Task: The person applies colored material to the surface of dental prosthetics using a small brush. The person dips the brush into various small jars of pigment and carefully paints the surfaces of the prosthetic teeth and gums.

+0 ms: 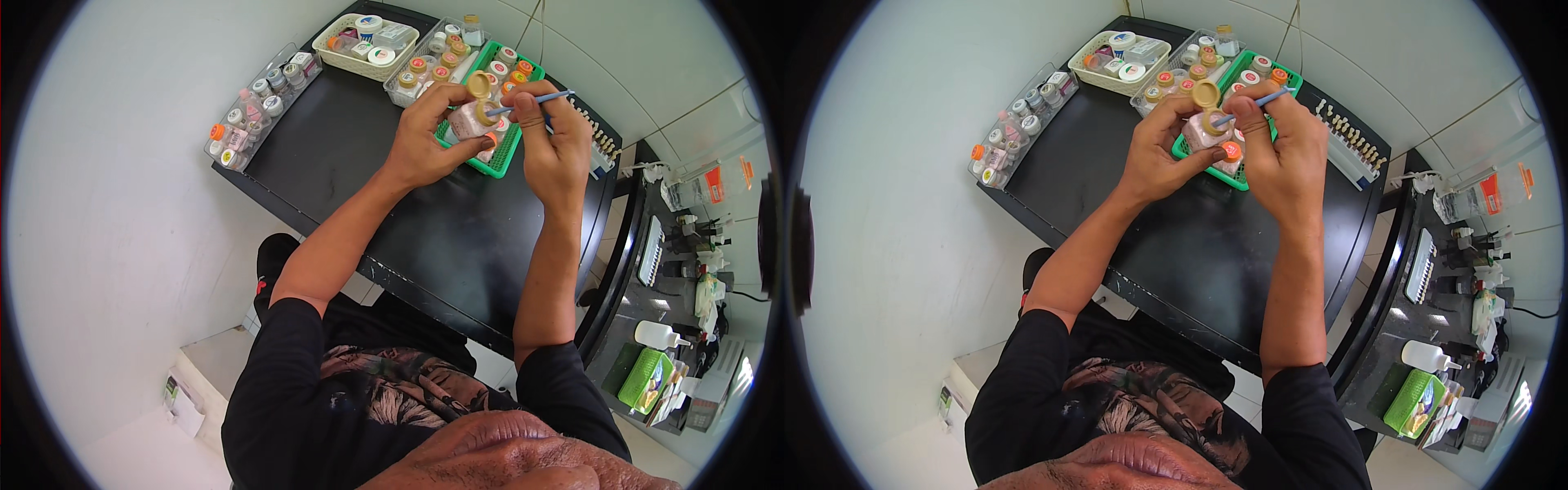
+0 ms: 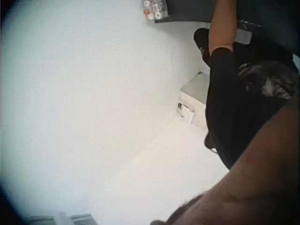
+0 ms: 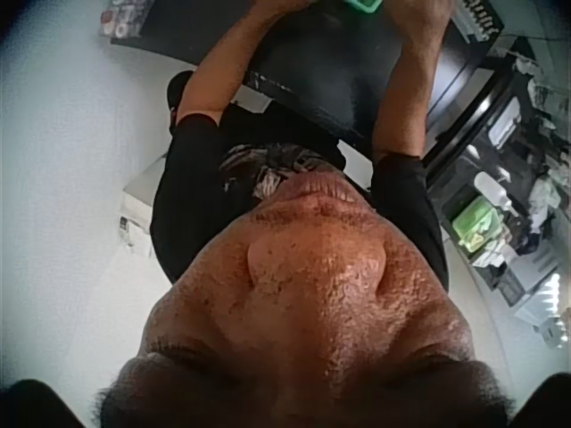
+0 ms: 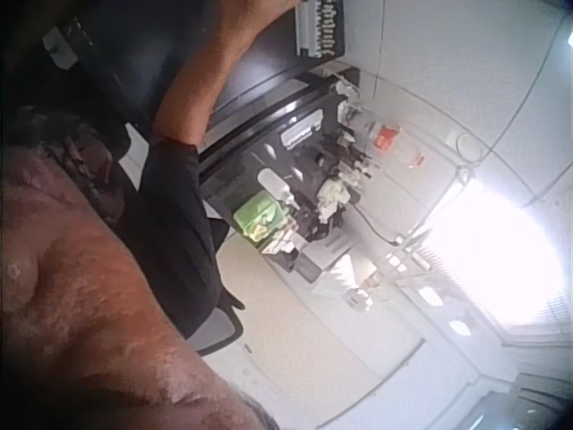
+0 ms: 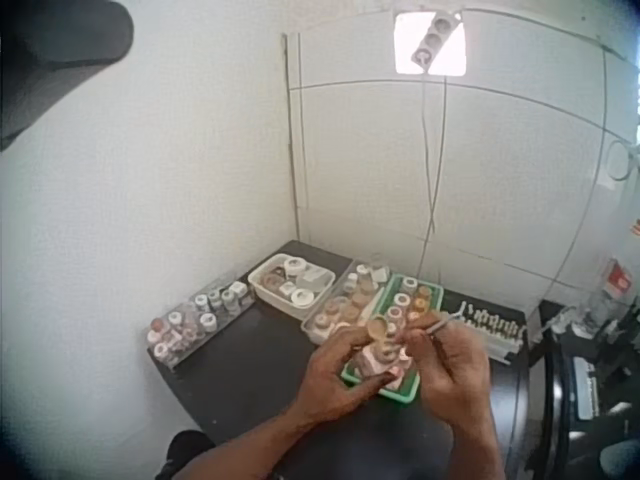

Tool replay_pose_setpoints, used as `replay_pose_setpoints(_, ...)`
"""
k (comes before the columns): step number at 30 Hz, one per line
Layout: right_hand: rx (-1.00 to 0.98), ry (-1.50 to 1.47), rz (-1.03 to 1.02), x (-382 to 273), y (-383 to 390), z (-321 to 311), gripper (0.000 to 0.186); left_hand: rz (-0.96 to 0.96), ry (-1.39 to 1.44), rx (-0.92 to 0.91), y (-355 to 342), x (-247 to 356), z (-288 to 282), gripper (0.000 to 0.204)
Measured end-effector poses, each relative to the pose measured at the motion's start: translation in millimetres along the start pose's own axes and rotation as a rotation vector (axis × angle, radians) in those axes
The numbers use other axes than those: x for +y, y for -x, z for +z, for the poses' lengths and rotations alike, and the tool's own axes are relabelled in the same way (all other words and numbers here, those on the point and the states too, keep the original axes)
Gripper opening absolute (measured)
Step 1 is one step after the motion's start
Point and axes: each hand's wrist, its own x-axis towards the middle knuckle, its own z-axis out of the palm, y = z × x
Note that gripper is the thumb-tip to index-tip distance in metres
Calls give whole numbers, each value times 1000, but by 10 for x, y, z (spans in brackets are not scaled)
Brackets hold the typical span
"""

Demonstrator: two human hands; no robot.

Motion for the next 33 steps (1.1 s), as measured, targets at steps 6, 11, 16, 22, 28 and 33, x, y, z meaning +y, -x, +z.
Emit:
replay_pose_setpoints(6, -77, 16, 86, -43, 23, -25, 30, 28, -11, 34, -5, -14, 17, 62)
replay_pose_setpoints(11, 179, -222, 114, -32, 4, -35, 27, 21, -84, 11, 10, -10, -35, 67)
replay_pose_setpoints(16, 216, -329, 194, 54, 12, -30, 28, 31, -29, 100, -8, -44, 16, 70)
replay_pose_setpoints(22, 118, -458, 233, 159, -23, -97, 29, -51, -26, -24, 29, 14, -50, 73)
replay_pose_setpoints(28, 43, -357, 223, 150, 13, -84, 29, -11, -130, -56, 30, 71, -40, 72)
replay_pose_setpoints(33, -36, -323, 221, 164, 13, -67, 29, -2, -125, -54, 38, 99, -27, 74)
